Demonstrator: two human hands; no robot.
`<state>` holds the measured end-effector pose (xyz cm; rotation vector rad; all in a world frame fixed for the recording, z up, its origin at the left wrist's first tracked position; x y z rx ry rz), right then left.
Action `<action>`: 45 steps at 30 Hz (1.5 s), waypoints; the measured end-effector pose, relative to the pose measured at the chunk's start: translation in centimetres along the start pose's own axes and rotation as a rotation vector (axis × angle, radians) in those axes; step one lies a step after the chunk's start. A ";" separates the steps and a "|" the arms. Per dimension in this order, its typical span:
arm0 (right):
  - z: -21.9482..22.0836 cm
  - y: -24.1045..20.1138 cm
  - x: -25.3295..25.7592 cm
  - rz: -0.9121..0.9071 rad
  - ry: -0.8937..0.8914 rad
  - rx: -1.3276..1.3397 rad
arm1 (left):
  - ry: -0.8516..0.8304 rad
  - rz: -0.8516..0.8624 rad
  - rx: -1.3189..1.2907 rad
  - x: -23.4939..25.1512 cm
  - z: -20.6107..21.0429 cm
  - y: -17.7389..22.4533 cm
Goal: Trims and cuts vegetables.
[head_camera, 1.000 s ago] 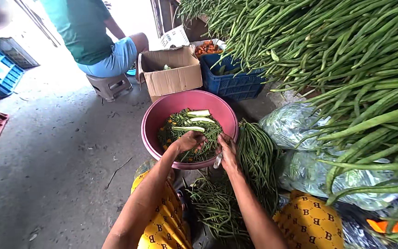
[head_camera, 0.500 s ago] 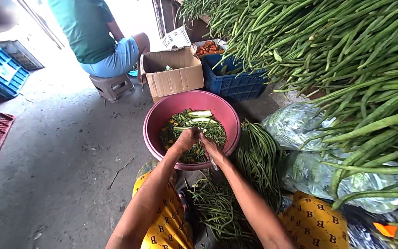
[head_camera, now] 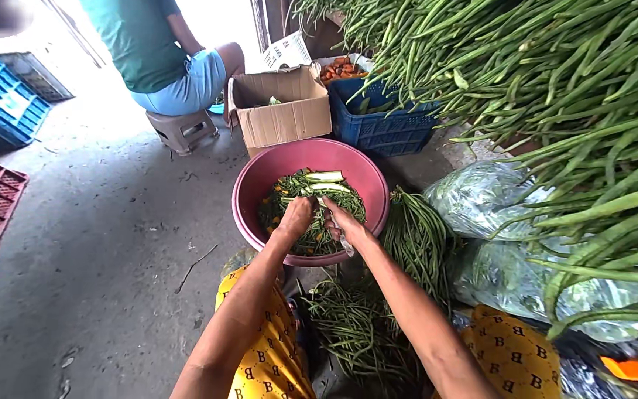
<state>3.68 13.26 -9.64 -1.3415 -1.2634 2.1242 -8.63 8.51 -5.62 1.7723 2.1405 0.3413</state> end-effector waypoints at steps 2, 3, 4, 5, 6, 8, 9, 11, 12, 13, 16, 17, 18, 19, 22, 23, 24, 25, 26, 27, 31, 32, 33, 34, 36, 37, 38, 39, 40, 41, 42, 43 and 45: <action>-1.0 0.0 1.1 0.021 -0.008 0.024 | 0.013 -0.044 -0.007 0.1 0.2 -0.5; -1.4 -0.2 1.5 0.025 -0.025 0.009 | 0.022 -0.038 -0.044 0.2 0.2 -0.6; -1.7 -0.4 1.6 0.019 -0.037 -0.016 | 0.022 -0.016 -0.101 0.2 0.3 -0.6; -1.9 -0.6 1.4 0.007 -0.030 -0.030 | 0.009 0.009 -0.161 0.2 0.4 -0.4; -1.9 -0.8 1.1 -0.012 -0.020 -0.030 | -0.012 0.025 -0.225 0.1 0.5 -0.1; -1.9 -1.0 0.3 -0.074 -0.031 -0.017 | -0.071 0.054 -0.340 -0.1 0.8 0.7; -2.0 -1.0 -0.2 -0.114 -0.054 -0.023 | -0.101 0.069 -0.400 -0.2 1.1 1.2; -2.4 -0.5 -1.2 -0.178 -0.055 -0.008 | -0.178 0.099 -0.487 -0.5 1.5 2.0; -2.8 0.0 -1.7 -0.200 -0.035 0.015 | -0.219 0.115 -0.514 -0.6 1.8 2.3; -3.3 0.6 -2.3 -0.231 -0.008 0.044 | -0.258 0.133 -0.543 -0.7 2.2 2.6; -5.2 2.4 -4.2 -0.360 0.103 0.130 | -0.411 0.167 -0.609 -1.3 2.6 3.3; -5.7 2.9 -4.6 -0.386 0.136 0.171 | -0.457 0.168 -0.597 -1.5 2.5 3.4; -6.1 3.4 -5.0 -0.402 0.165 0.204 | -0.498 0.168 -0.573 -1.7 2.5 3.5; -6.5 3.9 -5.4 -0.413 0.188 0.224 | -0.540 0.160 -0.540 -1.9 2.6 3.5; -7.8 5.3 -6.7 -0.427 0.261 0.221 | -0.618 0.086 -0.406 -1.9 2.7 3.1; -8.3 5.9 -7.3 -0.404 0.278 0.172 | -0.607 0.056 -0.393 -1.8 2.6 2.8; -8.7 6.8 -7.9 -0.358 0.291 0.096 | -0.580 0.029 -0.395 -1.7 2.4 2.5; -9.1 7.9 -8.3 -0.293 0.304 -0.004 | -0.555 0.004 -0.411 -1.6 2.3 2.2; -9.2 9.1 -8.4 -0.215 0.308 -0.104 | -0.536 -0.010 -0.432 -1.6 2.2 2.1; -9.0 10.0 -8.5 -0.135 0.294 -0.179 | -0.527 -0.014 -0.450 -1.6 2.1 2.1; -5.0 9.3 -8.0 -0.093 0.198 -0.122 | -0.545 0.007 -0.448 -1.7 2.4 2.9; -4.0 8.5 -7.6 -0.106 0.172 -0.093 | -0.551 0.013 -0.446 -1.7 2.5 3.0; -3.1 7.6 -7.1 -0.128 0.148 -0.071 | -0.548 0.018 -0.448 -1.7 2.6 3.0; -2.4 6.7 -6.5 -0.155 0.129 -0.054 | -0.535 0.018 -0.450 -1.7 2.6 3.0; -1.6 5.0 -5.2 -0.197 0.117 -0.018 | -0.472 0.003 -0.451 -1.4 2.2 2.5; -1.4 4.2 -4.6 -0.203 0.127 -0.003 | -0.425 -0.006 -0.446 -1.2 1.8 2.0; -1.2 3.5 -4.0 -0.195 0.141 0.014 | -0.381 -0.009 -0.437 -1.0 1.4 1.4; -1.1 3.0 -3.4 -0.186 0.147 0.029 | -0.332 -0.007 -0.420 -1.0 1.0 0.8; -1.1 2.4 -2.9 -0.179 0.143 0.034 | -0.265 -0.002 -0.388 -1.0 0.6 0.2; -1.0 2.0 -2.3 -0.173 0.131 0.037 | -0.183 -0.003 -0.349 -1.3 0.2 -0.2; -0.7 1.6 -1.8 -0.160 0.111 0.049 | -0.095 -0.023 -0.305 -1.6 -0.3 -0.6; -0.4 1.1 -1.3 -0.134 0.085 0.085 | -0.001 -0.063 -0.260 -2.0 -0.8 -1.0; 0.3 0.5 -0.5 -0.061 0.031 0.179 | 0.162 -0.149 -0.212 -2.8 -1.5 -1.5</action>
Point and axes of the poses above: each hand's wrist, its own x-axis towards the middle knuckle, its own z-axis out of the palm, y = z × x, the point moved 4 cm from there along x, towards the middle knuckle, and after that the axes turned 8 degrees about x, right-handed, at the moved point
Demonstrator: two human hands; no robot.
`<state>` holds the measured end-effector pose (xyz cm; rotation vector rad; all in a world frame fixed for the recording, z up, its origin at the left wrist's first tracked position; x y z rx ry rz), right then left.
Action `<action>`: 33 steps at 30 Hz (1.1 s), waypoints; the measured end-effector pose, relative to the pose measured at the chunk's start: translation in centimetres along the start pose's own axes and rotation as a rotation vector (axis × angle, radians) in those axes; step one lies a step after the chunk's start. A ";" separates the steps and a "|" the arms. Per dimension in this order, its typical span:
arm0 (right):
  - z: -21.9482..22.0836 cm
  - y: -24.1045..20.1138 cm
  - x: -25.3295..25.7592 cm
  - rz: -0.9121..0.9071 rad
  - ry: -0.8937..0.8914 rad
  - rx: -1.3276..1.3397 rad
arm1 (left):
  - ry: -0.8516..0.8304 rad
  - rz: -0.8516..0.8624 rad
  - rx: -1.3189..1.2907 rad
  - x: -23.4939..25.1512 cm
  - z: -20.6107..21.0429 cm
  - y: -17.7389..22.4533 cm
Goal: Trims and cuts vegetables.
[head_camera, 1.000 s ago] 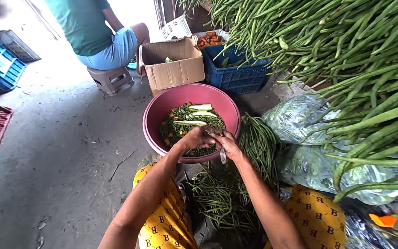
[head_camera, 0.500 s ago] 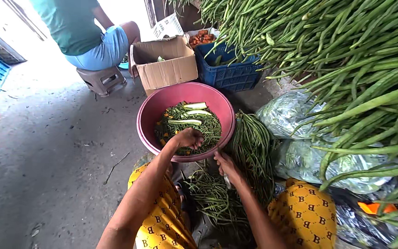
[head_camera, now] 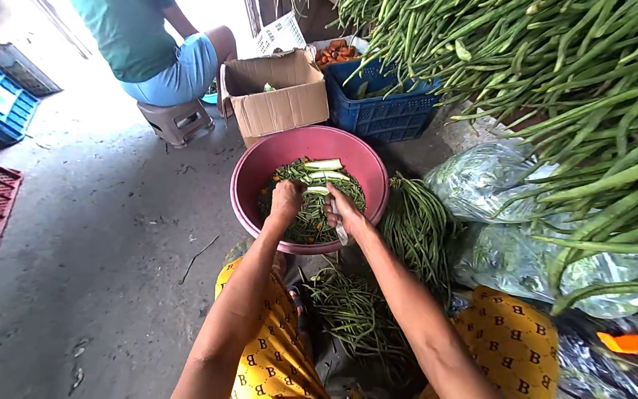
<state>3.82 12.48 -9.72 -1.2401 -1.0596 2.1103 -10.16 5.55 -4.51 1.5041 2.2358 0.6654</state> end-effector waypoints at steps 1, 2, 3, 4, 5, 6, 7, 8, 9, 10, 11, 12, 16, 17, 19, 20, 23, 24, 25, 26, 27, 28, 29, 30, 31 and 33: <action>0.3 -0.1 0.4 0.023 -0.012 0.035 | 0.060 -0.029 0.001 -0.1 -0.2 -0.4; 0.5 -0.2 0.7 0.025 -0.019 0.031 | 0.096 -0.045 -0.021 0.2 -0.3 -0.7; 0.9 -0.5 1.0 0.012 -0.026 -0.013 | 0.108 -0.044 -0.062 0.9 -0.4 -0.7; 1.2 -0.7 0.9 0.002 -0.033 -0.088 | 0.094 -0.033 -0.117 2.0 -0.3 -0.7; 1.4 -0.8 0.8 0.003 -0.045 -0.171 | 0.080 -0.014 -0.186 2.5 0.0 -0.7; 1.7 -0.9 0.8 0.010 -0.058 -0.241 | 0.065 -0.001 -0.239 2.9 0.2 -0.6; 2.1 -1.0 0.8 0.015 -0.066 -0.287 | 0.059 0.006 -0.263 2.9 0.3 -0.4; 2.4 -1.1 0.9 0.014 -0.071 -0.310 | 0.063 0.014 -0.256 2.8 0.2 -0.3; 2.6 -1.2 1.1 0.020 -0.084 -0.314 | 0.066 0.024 -0.230 2.5 0.1 -0.1; 2.7 -1.3 1.2 0.016 -0.093 -0.310 | 0.067 0.039 -0.202 1.9 0.0 0.0; 2.6 -1.3 1.1 0.003 -0.101 -0.303 | 0.069 0.055 -0.180 1.0 0.1 -0.1; 2.6 -1.2 1.0 -0.022 -0.108 -0.301 | 0.074 0.066 -0.167 0.6 0.1 -0.2; 2.3 -0.5 1.1 -0.057 -0.143 -0.218 | 0.086 0.103 -0.053 0.9 0.2 0.4; 2.2 -0.2 1.2 -0.037 -0.153 -0.177 | 0.084 0.107 -0.002 0.9 0.3 0.9; 2.0 0.4 1.1 0.022 -0.161 -0.070 | 0.083 0.070 0.116 1.1 0.6 1.9; 1.9 0.8 1.2 0.051 -0.177 -0.009 | 0.070 0.032 0.180 1.0 0.8 2.2; 0.5 2.1 1.5 0.118 -0.208 0.077 | -0.038 -0.095 0.342 1.2 1.1 1.6; -0.3 2.5 1.7 0.128 -0.186 0.038 | -0.117 -0.111 0.359 1.3 1.4 1.2; -1.1 2.9 1.9 0.139 -0.150 -0.053 | -0.224 -0.100 0.351 1.2 1.9 1.1; -2.0 3.2 2.1 0.150 -0.117 -0.181 | -0.362 -0.063 0.331 0.8 2.8 1.3; -2.7 3.4 2.4 0.171 -0.084 -0.352 | -0.508 -0.009 0.332 0.1 3.7 1.9; -3.3 3.4 2.5 0.187 -0.058 -0.554 | -0.644 0.056 0.345 -0.9 4.7 2.7; -3.7 3.3 2.5 0.191 -0.066 -0.747 | -0.767 0.116 0.367 -2.0 5.7 3.5; -4.3 3.1 2.6 0.192 -0.108 -0.898 | -0.881 0.159 0.374 -3.2 6.5 4.2; -5.2 2.8 2.9 0.171 -0.144 -0.986 | -0.972 0.199 0.367 -4.1 7.0 4.8; -8.0 1.6 3.7 0.037 -0.063 -0.964 | -1.028 0.290 0.387 -4.9 7.1 5.8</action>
Point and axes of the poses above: each hand's wrist, its own x-axis towards the middle knuckle, its own z-axis out of the palm, y = z × x, the point moved 4 cm from there along x, towards the middle knuckle, and after that the axes turned 8 degrees about x, right-handed, at the moved point
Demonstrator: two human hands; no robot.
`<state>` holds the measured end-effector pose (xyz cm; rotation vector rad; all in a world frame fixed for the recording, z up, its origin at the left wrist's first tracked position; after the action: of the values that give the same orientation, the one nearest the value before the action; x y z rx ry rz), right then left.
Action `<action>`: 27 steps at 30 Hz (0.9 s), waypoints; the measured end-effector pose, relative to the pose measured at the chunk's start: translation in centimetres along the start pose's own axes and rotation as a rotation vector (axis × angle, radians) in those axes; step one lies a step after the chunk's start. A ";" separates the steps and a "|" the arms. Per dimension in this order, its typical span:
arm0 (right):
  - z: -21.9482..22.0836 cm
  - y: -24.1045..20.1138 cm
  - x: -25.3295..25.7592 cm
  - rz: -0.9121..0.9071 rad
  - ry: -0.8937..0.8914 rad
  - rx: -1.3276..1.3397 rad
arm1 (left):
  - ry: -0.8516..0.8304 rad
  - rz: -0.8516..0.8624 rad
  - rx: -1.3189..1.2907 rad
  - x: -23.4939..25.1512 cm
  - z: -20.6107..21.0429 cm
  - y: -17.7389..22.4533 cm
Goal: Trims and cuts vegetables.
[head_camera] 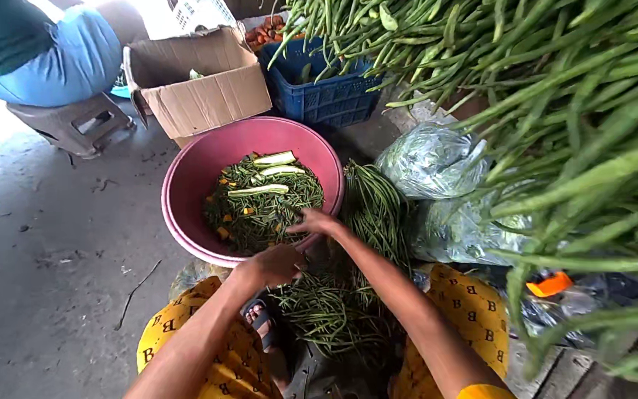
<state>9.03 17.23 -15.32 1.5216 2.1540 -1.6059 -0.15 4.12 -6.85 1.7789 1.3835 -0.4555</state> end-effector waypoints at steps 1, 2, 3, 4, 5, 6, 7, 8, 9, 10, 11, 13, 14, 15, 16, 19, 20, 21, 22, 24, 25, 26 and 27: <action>-1.9 1.3 0.3 -0.032 0.144 0.063 | 0.029 -0.006 0.033 -0.2 -0.4 0.1; -4.1 2.9 0.6 -0.043 0.321 0.107 | 0.081 -0.044 0.062 -0.4 -0.9 0.1; -6.3 4.6 0.5 -0.024 0.504 0.105 | 0.134 -0.106 0.100 -0.6 -1.4 -0.1; -8.4 6.3 0.4 0.013 0.662 0.046 | 0.170 -0.179 0.137 -0.9 -1.9 -0.2; -10.4 7.9 0.3 0.054 0.766 -0.038 | 0.192 -0.241 0.162 -1.1 -2.3 -0.4; -12.2 9.6 0.5 0.110 0.813 -0.114 | 0.201 -0.283 0.178 -1.3 -2.6 -0.5; -14.0 11.1 0.9 0.196 0.811 -0.179 | 0.197 -0.306 0.187 -1.4 -2.9 -0.6; -15.4 12.7 1.4 0.283 0.778 -0.236 | 0.187 -0.312 0.194 -1.4 -3.1 -0.6; -16.4 14.1 1.8 0.352 0.737 -0.286 | 0.177 -0.310 0.201 -1.3 -3.2 -0.5; -16.9 14.9 1.9 0.391 0.705 -0.315 | 0.174 -0.306 0.209 -1.3 -3.4 -0.5; -17.1 15.3 1.8 0.411 0.698 -0.322 | 0.182 -0.301 0.212 -1.2 -3.6 -0.5; -17.1 15.5 0.9 0.385 0.744 -0.285 | 0.229 -0.285 0.218 -1.1 -4.1 -0.4; -17.0 15.2 0.0 0.331 0.778 -0.250 | 0.264 -0.264 0.213 -0.9 -4.4 -0.3; -16.8 15.0 -1.1 0.245 0.816 -0.192 | 0.306 -0.229 0.199 -0.7 -4.6 -0.1; -16.6 14.7 -2.3 0.151 0.840 -0.119 | 0.360 -0.181 0.167 -0.4 -4.8 0.1; -16.4 12.3 -5.8 -0.035 0.840 0.075 | 0.477 -0.080 0.074 0.7 -5.2 1.2; -16.8 11.0 -6.8 -0.073 0.842 0.074 | 0.502 -0.072 0.043 1.1 -5.4 1.5; -17.2 9.4 -8.0 -0.072 0.831 0.072 | 0.528 -0.071 0.008 1.6 -5.6 1.8; -17.1 7.3 -9.7 -0.096 0.809 0.081 | 0.569 -0.069 -0.040 2.0 -5.7 2.0; -15.5 3.9 -13.5 -0.204 0.764 0.125 | 0.661 -0.027 -0.185 3.2 -5.4 2.1; -14.6 2.8 -15.2 -0.278 0.748 0.131 | 0.716 0.026 -0.309 3.8 -5.2 2.4; -13.7 1.6 -16.8 -0.355 0.727 0.131 | 0.788 0.101 -0.456 3.8 -5.1 2.9; -12.5 0.4 -18.3 -0.428 0.703 0.143 | 0.857 0.189 -0.596 2.9 -5.0 3.8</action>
<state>24.67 14.60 0.20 2.0070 2.9509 -1.4944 3.33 9.62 -4.49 1.5997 1.6316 0.8452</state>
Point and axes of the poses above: each hand's wrist, its own x-axis towards the middle knuckle, its own z-axis out of the palm, y = z × x, the point moved 4 cm from there along x, towards the middle knuckle, and after that the axes turned 8 degrees about x, right-handed, at the moved point
